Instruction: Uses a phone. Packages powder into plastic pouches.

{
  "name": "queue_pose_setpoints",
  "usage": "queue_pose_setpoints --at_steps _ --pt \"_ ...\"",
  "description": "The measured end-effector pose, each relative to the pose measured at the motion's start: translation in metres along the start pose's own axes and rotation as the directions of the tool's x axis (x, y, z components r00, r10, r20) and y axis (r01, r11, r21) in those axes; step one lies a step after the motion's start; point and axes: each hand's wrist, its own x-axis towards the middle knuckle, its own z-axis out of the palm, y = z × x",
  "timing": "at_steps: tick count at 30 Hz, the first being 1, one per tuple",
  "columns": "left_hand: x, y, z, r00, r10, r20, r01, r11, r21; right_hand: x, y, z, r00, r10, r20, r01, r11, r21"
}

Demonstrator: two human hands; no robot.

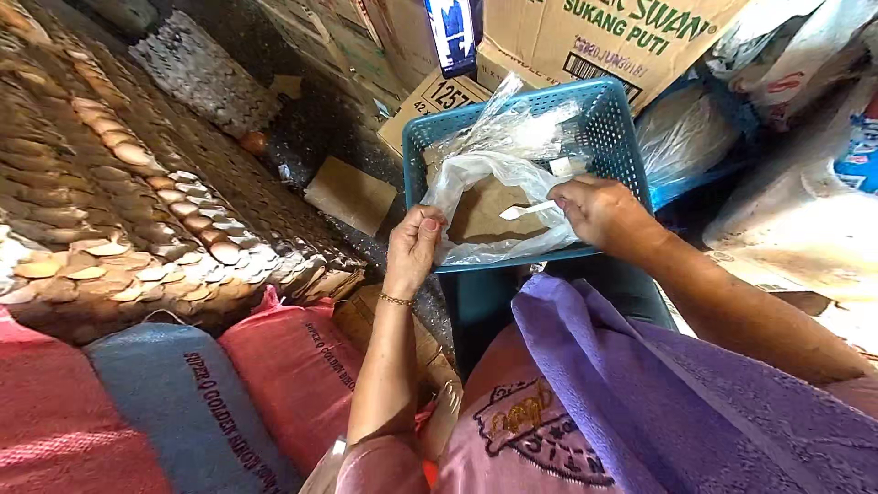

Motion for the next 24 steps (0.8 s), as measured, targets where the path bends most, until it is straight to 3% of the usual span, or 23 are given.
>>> queue_pose_setpoints --at_steps 3,6,10,12,16,24 --pt "0.002 0.001 0.003 1.0 -0.024 0.001 0.024 0.999 0.021 0.01 -0.001 0.011 0.996 0.045 0.074 -0.05 0.996 0.07" --pt "0.003 0.003 0.004 1.0 -0.016 0.001 0.016 0.999 0.043 0.017 -0.006 0.013 0.969 0.18 0.172 -0.215 0.953 0.212" --pt "0.003 0.004 0.004 1.0 -0.016 0.024 0.014 0.996 0.093 0.02 0.004 0.018 0.914 0.334 0.232 -0.406 0.723 0.559" --pt "0.004 0.003 0.005 0.999 -0.016 0.051 0.008 0.987 0.16 0.02 0.008 0.023 0.906 0.371 0.205 -0.412 0.655 0.634" --pt "0.005 -0.001 0.008 0.996 -0.007 0.086 -0.016 0.962 0.272 0.02 0.012 0.025 0.889 0.43 0.157 -0.418 0.624 0.66" --pt "0.007 -0.003 0.009 0.992 -0.006 0.128 -0.041 0.932 0.361 0.012 0.011 -0.008 0.891 0.44 0.113 -0.347 0.497 0.795"
